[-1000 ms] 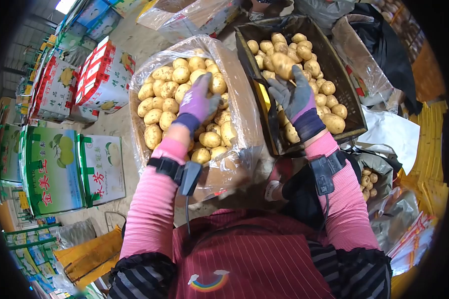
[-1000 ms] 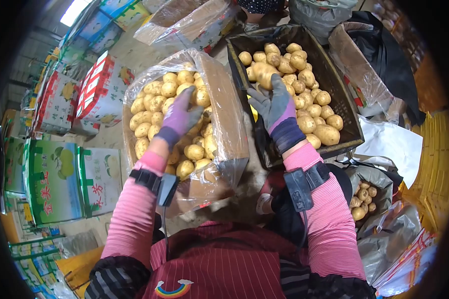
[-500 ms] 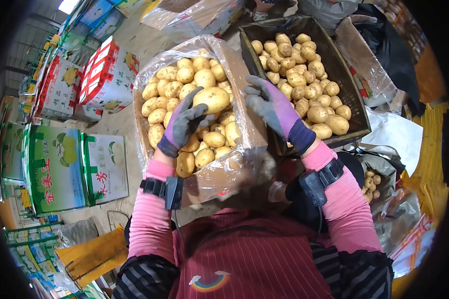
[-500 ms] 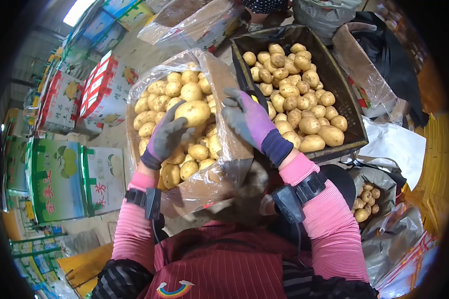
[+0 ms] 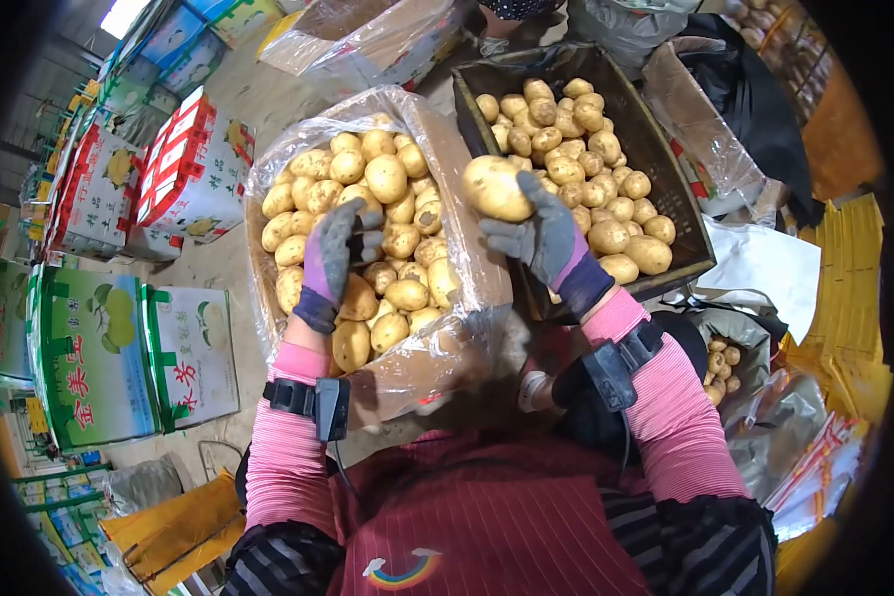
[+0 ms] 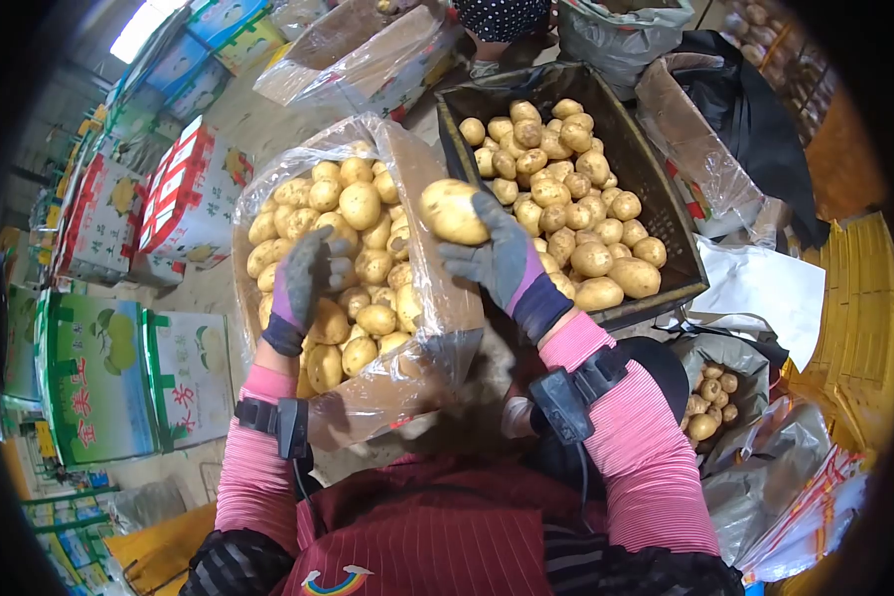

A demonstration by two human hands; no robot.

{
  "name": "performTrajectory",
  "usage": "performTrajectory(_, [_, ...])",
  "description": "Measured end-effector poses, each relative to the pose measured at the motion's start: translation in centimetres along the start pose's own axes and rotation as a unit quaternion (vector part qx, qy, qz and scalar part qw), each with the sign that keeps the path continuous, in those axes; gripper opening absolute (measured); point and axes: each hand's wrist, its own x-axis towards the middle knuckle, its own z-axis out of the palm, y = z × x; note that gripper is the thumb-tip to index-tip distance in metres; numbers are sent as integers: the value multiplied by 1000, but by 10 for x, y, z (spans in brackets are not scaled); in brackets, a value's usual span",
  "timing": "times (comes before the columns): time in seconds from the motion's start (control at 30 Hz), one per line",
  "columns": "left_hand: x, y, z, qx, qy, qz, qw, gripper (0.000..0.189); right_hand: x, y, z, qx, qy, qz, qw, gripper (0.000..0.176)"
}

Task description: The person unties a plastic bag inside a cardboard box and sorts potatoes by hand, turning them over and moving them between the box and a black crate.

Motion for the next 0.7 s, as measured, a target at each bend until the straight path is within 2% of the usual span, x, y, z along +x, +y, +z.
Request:
performTrajectory(0.03, [9, 1, 2, -1, 2, 0, 1000, 45, 3, -4, -2, 33, 64, -24, 997, 59])
performTrajectory(0.07, [22, 4, 5, 87, 43, 49, 994, 43, 8, -12, -3, 57, 110, -41, 991, 59])
performTrajectory(0.1, [36, 7, 5, 174, 84, 95, 977, 42, 21, -19, -25, 80, 98, -54, 990, 59])
performTrajectory(0.13, [51, 6, 7, 259, 91, 230, 934, 48, 28, -25, -31, 103, 88, -68, 988, 58])
performTrajectory(0.17, [65, 8, 6, 445, 90, 211, 866, 56, 32, -27, -37, 84, 126, -104, 983, 57])
performTrajectory(0.2, [66, 23, 21, 613, 86, 183, 764, 65, 27, -36, -25, 63, 165, -141, 974, 56])
performTrajectory(0.23, [72, 19, 28, 612, 86, 182, 764, 65, 20, -40, -10, 13, 149, -162, 975, 51])
performTrajectory(0.27, [77, 15, 35, 686, 65, 191, 699, 73, 17, -39, -1, 12, 150, -161, 975, 51])
performTrajectory(0.3, [82, 12, 40, 753, 41, 199, 626, 82, 15, -36, 7, -53, 140, -159, 976, 49])
performTrajectory(0.33, [88, 12, 44, 753, 39, 200, 626, 82, 13, -33, 16, -117, 130, -158, 972, 47])
performTrajectory(0.4, [99, 15, 52, 796, 0, 126, 591, 92, 9, -22, 28, -127, 123, -135, 975, 47])
performTrajectory(0.47, [97, 20, 51, 789, -8, 116, 604, 94, 6, -9, 28, -199, 71, -114, 971, 49])
performTrajectory(0.53, [89, 22, 32, 603, -26, 124, 788, 97, -4, -9, 45, -202, 80, -102, 971, 48])
performTrajectory(0.57, [85, 11, 20, 442, -51, 154, 882, 90, -6, -9, 49, -259, 68, -86, 960, 49])
performTrajectory(0.6, [52, 33, 31, 213, -101, 83, 968, 77, -8, -8, 53, -315, 55, -69, 945, 49])
performTrajectory(0.63, [31, 40, 31, 84, -128, 54, 987, 71, -12, -7, 58, -344, 20, -81, 935, 57])
performTrajectory(0.67, [15, 43, 29, -48, -151, 27, 987, 65, -14, -2, 58, -343, 14, -78, 936, 57])
performTrajectory(0.7, [0, 42, 29, -132, -165, -20, 977, 64, -17, 4, 57, -375, -50, -112, 919, 63])
